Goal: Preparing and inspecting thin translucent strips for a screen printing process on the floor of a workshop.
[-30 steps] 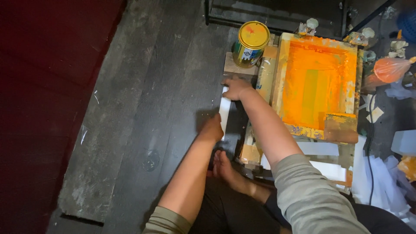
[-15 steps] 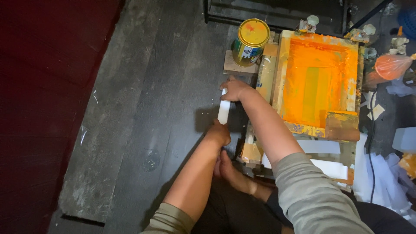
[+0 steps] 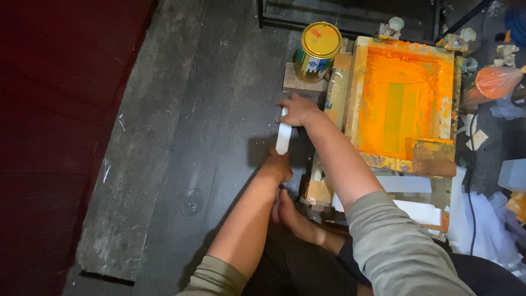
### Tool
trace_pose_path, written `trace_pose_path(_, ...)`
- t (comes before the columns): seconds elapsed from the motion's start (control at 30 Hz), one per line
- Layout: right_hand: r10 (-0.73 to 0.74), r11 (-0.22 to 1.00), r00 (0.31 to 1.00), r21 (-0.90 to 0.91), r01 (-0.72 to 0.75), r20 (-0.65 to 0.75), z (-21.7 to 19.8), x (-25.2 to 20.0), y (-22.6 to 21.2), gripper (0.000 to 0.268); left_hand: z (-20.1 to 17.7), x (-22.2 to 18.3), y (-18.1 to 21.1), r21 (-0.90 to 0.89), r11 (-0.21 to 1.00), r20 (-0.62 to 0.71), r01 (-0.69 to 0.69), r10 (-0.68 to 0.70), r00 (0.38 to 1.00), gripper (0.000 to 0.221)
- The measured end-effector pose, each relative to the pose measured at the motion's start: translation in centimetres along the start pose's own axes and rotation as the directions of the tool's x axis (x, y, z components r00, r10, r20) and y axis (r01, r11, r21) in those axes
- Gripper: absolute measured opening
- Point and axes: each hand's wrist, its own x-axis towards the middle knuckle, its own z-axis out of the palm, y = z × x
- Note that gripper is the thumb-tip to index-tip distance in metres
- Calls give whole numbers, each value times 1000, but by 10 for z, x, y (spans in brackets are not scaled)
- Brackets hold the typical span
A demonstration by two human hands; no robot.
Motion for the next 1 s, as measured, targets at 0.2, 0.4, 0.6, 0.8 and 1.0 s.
trace_pose_path(0.2,-181,982,937,0,189,-299,-10,-18,-3,70,-37,-45,23,5,1000,-103,18,-18,995,100)
trace_pose_path(0.4,-347,937,782,-147,318,-517,2,-40,-7,59,-78,-97,47,-26,996,-128,80,-83,988,103)
trace_pose_path(0.6,-483,875,713,-267,403,-507,6,-153,-8,77,-54,-72,28,49,997,-335,61,-41,941,103)
trace_pose_path(0.8,-473,872,750,-122,474,-462,2,-307,24,73,-48,-108,60,68,995,-569,-72,98,816,99)
trace_pose_path(1.0,-213,894,745,181,410,-633,24,-375,130,75,-19,-154,116,180,910,-667,-372,391,635,99)
